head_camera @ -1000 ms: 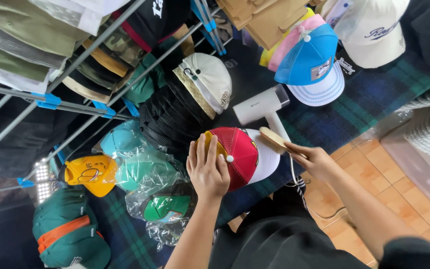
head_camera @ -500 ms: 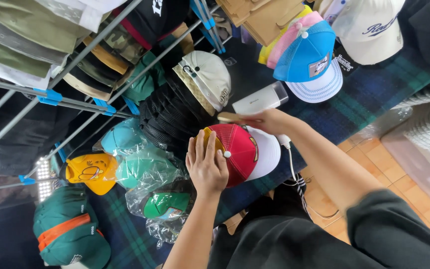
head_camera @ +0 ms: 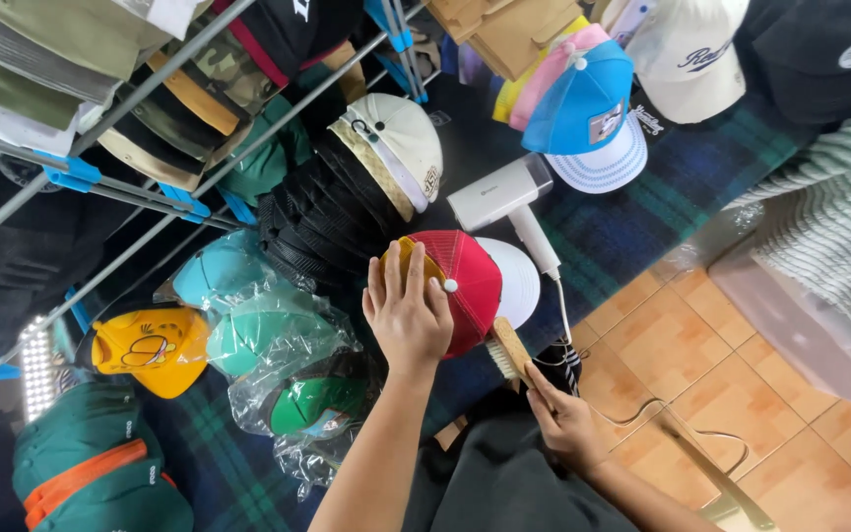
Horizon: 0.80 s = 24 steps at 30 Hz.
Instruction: The person cleans a red and yellow cap by brushing it with a wooden brush and applying heat with a hair dryer. They then repeat the process on a yellow and black cap, brushing and drying it before placing it on a wooden hat form.
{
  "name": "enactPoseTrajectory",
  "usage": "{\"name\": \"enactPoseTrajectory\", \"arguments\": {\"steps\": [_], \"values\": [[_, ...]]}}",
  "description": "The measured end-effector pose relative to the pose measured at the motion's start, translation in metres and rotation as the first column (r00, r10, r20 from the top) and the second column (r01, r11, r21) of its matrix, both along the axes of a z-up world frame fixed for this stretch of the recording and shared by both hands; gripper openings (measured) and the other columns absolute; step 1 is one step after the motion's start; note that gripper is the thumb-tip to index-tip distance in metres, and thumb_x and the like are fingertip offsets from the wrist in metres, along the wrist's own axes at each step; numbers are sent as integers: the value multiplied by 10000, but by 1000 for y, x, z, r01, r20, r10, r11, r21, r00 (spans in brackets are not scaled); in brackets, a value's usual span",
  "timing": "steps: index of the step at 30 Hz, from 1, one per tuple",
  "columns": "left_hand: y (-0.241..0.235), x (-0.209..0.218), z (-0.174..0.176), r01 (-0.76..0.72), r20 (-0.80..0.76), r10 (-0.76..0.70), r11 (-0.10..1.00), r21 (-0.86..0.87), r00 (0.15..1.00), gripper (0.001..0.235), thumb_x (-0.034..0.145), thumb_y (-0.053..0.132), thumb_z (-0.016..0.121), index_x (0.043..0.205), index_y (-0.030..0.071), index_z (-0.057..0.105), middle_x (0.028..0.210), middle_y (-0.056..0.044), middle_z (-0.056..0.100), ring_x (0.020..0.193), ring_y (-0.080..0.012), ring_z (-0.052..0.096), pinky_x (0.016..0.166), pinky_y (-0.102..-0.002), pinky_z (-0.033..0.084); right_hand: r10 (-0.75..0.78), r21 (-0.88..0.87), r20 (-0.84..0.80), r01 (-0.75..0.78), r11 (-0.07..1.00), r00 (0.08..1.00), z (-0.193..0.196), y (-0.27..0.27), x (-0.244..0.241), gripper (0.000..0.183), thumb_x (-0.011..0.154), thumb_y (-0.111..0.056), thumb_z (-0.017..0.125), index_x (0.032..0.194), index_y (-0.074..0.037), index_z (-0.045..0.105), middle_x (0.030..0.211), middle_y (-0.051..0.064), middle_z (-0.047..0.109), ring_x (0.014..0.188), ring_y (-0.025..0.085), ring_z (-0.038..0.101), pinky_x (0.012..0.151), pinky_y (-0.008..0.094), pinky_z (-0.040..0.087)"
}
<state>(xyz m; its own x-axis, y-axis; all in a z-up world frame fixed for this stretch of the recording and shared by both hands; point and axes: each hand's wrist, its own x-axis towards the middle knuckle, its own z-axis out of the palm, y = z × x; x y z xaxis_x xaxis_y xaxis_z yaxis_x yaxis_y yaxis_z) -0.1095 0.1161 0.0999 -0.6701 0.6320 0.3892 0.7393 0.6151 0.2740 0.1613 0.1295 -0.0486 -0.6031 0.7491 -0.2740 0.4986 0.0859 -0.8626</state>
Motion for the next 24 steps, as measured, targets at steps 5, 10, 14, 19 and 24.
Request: {"name": "enactPoseTrajectory", "arguments": {"steps": [5,10,14,19,24], "values": [[-5,0,-5,13,7,-13,1000,3,1000,477,999,328,473,1451,221,584,1535,-79,521,1413,-382,460,1015,-577,431,289,31,-132,-288,957,948,5,-23,18,438,949,-214,661,1386,-231,660,1137,-1,773,896,112,681,804,236,474],[-35,2,-16,90,84,-95,994,62,992,460,1021,330,509,1457,193,567,1580,-97,458,1479,-378,377,1082,-601,376,296,-155,80,-282,947,952,18,6,36,592,897,-408,686,1449,-226,580,1510,-152,597,1013,34,713,869,228,522],[-81,25,-17,28,351,-196,902,430,916,471,1021,208,565,1470,88,490,1585,-203,381,1478,-368,391,1164,-469,405,-106,-245,154,142,959,982,41,92,42,384,943,-240,623,1312,-132,607,825,48,672,578,160,564,539,299,484],[-111,62,-54,-437,890,-84,848,301,449,546,953,170,583,1487,133,473,1417,-44,621,1270,-191,620,1079,-337,476,-73,-60,337,99,993,939,36,174,22,374,1016,-303,509,1272,-109,702,1197,44,711,1086,198,629,946,352,442],[-77,96,-54,-475,999,-23,879,37,35,502,905,209,651,1400,155,593,1310,-51,731,1227,-175,682,1092,-315,490,-5,53,366,-15,998,931,-31,226,-24,363,1035,-332,448,1220,-219,739,989,-9,755,949,215,668,824,369,461]]}}
